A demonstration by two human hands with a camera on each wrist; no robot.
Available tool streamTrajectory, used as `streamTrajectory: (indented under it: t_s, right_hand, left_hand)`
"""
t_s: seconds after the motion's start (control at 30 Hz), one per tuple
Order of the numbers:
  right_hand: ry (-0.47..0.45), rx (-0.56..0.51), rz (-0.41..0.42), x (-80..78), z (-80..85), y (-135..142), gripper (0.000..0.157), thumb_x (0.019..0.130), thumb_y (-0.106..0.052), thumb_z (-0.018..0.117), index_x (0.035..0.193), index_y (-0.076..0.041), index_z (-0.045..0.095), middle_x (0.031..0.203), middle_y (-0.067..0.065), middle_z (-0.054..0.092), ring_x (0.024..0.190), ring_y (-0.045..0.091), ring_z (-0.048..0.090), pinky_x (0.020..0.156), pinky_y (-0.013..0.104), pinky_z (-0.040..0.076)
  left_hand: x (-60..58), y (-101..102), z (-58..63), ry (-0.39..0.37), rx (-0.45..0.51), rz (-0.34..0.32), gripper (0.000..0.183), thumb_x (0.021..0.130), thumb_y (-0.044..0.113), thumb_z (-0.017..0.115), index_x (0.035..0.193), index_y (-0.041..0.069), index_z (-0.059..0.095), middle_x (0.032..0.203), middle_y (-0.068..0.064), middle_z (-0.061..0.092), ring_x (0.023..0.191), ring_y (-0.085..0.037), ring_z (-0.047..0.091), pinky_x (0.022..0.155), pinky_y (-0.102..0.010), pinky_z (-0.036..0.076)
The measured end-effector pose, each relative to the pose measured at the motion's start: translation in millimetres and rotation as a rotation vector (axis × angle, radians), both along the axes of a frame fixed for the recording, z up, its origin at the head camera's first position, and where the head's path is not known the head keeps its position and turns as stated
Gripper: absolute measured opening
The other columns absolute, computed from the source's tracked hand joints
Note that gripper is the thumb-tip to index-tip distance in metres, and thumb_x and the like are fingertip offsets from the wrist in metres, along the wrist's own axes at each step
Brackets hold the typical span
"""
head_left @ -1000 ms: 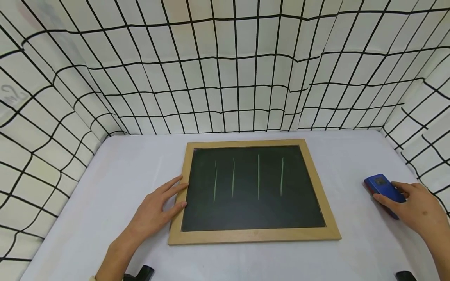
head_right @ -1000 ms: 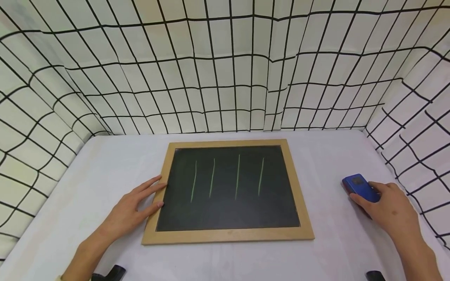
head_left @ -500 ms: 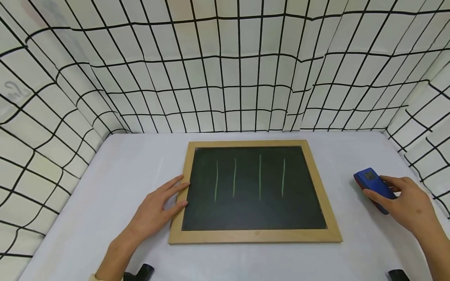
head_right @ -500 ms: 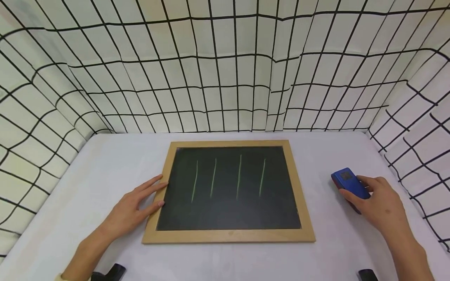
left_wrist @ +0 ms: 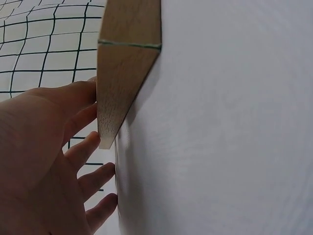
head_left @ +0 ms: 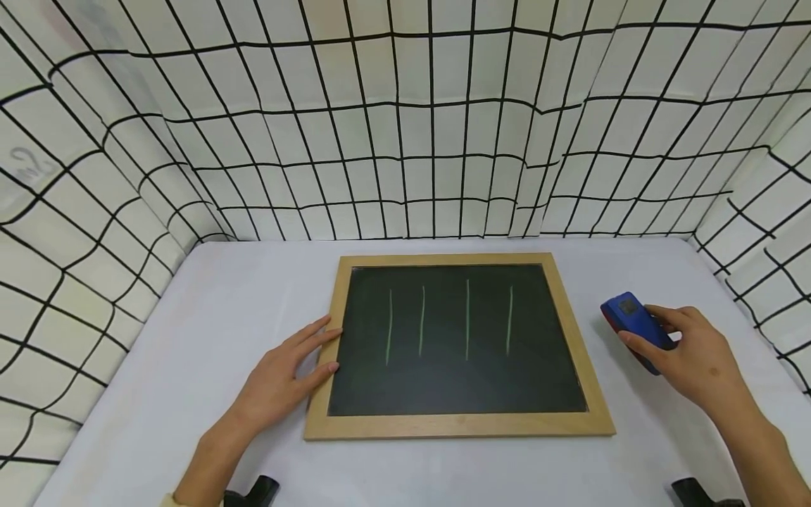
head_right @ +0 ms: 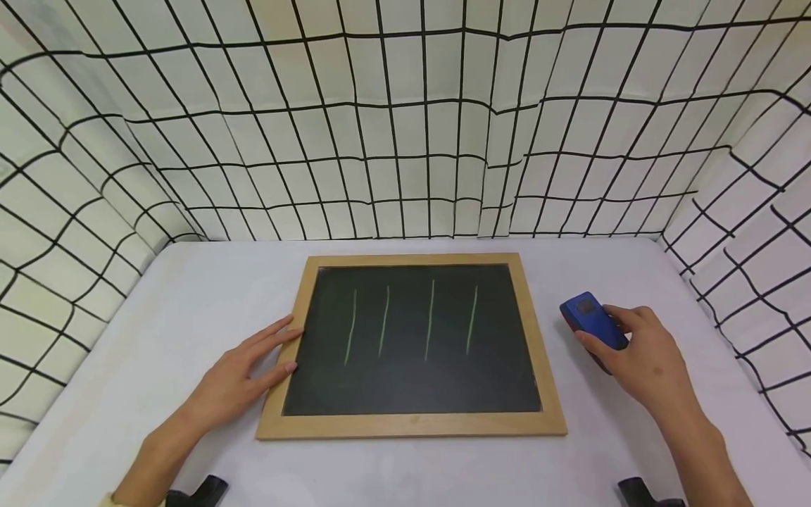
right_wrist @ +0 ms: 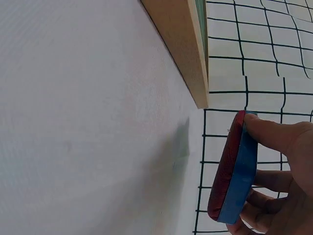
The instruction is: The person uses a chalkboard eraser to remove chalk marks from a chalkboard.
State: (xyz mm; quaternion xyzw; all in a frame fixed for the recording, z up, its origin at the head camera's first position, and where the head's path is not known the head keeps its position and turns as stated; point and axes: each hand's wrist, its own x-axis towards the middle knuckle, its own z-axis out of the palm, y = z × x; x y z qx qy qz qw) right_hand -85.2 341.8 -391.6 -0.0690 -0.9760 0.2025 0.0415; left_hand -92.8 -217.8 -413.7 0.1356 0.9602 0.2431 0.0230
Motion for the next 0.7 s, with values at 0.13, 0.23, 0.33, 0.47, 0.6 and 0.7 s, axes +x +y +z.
streamTrajectory:
  t_s: [0.13,0.23,0.33,0.47,0.6,0.7]
  right_hand:
    - [0.016,-0.017,0.016,-3.8,1.2,-10.3,0.078,0.095,-0.049,0.074,0.143,0.009,0.053,0.129,0.036,0.052,0.113,0.053,0.054,0.081,0.066,0.056]
    - [0.029,-0.027,0.03,-7.0,1.5,-18.8,0.077,0.095,-0.048,0.074,0.143,0.008,0.053,0.13,0.035,0.052,0.114,0.053,0.055,0.083,0.067,0.056]
    - [0.036,-0.044,0.048,-10.6,1.3,-27.7,0.076,0.095,-0.047,0.075,0.144,0.008,0.053,0.13,0.034,0.053,0.114,0.052,0.055,0.083,0.066,0.056]
    - [0.055,-0.061,0.082,-14.8,1.3,-40.4,0.074,0.095,-0.045,0.076,0.143,0.007,0.055,0.128,0.033,0.055,0.113,0.052,0.057,0.083,0.065,0.058]
    - [0.079,-0.06,0.113,-18.0,2.0,-51.9,0.073,0.094,-0.043,0.078,0.142,0.007,0.056,0.126,0.031,0.056,0.112,0.05,0.058,0.083,0.064,0.059]
    - [0.077,-0.062,0.13,-21.0,2.7,-59.1,0.073,0.094,-0.044,0.077,0.142,0.006,0.056,0.125,0.029,0.056,0.112,0.049,0.059,0.084,0.064,0.059]
  left_hand:
    - [-0.9,2.0,0.7,0.0,-0.001,-0.004,0.058,0.101,0.044,0.067,0.154,0.026,0.053,0.17,-0.002,0.039,0.153,-0.038,0.041,0.117,-0.066,0.04]
    - [-1.3,3.1,2.2,0.008,-0.001,-0.01,0.058,0.101,0.043,0.067,0.154,0.025,0.053,0.17,-0.002,0.039,0.153,-0.038,0.041,0.117,-0.065,0.041]
    - [-1.1,3.4,3.8,0.016,0.003,-0.015,0.057,0.101,0.042,0.067,0.154,0.025,0.053,0.169,-0.002,0.039,0.153,-0.038,0.041,0.117,-0.065,0.041]
    - [-0.3,3.0,4.9,0.014,0.001,-0.017,0.057,0.101,0.043,0.067,0.154,0.025,0.053,0.17,-0.003,0.039,0.153,-0.039,0.041,0.116,-0.067,0.041]
    - [0.7,1.7,5.0,0.01,-0.005,-0.012,0.057,0.101,0.042,0.067,0.154,0.026,0.053,0.17,-0.002,0.038,0.154,-0.038,0.041,0.116,-0.067,0.041]
    - [1.4,0.6,4.6,0.009,-0.008,-0.009,0.058,0.101,0.041,0.068,0.154,0.026,0.053,0.17,-0.002,0.038,0.154,-0.038,0.041,0.116,-0.067,0.041]
